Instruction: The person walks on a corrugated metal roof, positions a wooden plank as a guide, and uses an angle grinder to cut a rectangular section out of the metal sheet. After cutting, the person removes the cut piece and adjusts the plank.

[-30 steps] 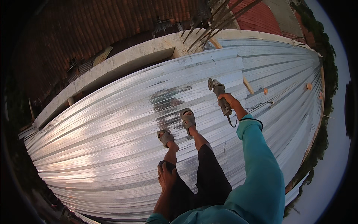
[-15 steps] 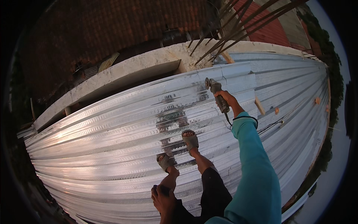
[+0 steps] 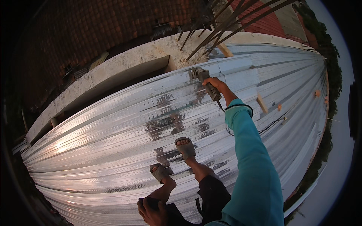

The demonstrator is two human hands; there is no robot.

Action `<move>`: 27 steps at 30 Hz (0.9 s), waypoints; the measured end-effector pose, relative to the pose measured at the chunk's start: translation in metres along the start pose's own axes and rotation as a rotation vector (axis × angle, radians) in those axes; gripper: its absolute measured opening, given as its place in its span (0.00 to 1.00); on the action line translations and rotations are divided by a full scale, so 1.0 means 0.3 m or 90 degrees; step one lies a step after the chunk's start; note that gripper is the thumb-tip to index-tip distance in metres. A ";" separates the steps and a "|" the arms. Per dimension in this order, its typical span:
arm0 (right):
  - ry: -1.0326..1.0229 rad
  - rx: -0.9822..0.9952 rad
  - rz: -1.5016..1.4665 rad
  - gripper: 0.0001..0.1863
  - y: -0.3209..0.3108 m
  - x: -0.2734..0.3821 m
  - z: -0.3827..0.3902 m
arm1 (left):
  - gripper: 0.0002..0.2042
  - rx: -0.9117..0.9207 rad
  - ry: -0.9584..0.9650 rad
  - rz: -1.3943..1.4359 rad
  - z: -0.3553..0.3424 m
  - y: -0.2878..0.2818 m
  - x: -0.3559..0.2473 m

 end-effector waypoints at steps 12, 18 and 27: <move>0.001 0.000 -0.009 0.25 0.014 -0.001 -0.034 | 0.32 0.008 0.019 0.001 -0.039 0.021 -0.035; 0.011 -0.043 -0.011 0.26 0.005 0.001 -0.043 | 0.32 -0.004 0.040 -0.012 -0.034 0.033 -0.026; -0.008 0.014 -0.034 0.25 -0.023 0.034 -0.107 | 0.30 -0.036 0.075 -0.013 -0.039 0.020 -0.040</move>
Point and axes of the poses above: each hand's wrist, its own z-axis away from the middle knuckle, its own y-axis out of the palm, x = y × z, the point moved 2 cm from there along -z, towards the middle knuckle, and after that the axes turned 15 degrees about y, right-handed, at the moved point
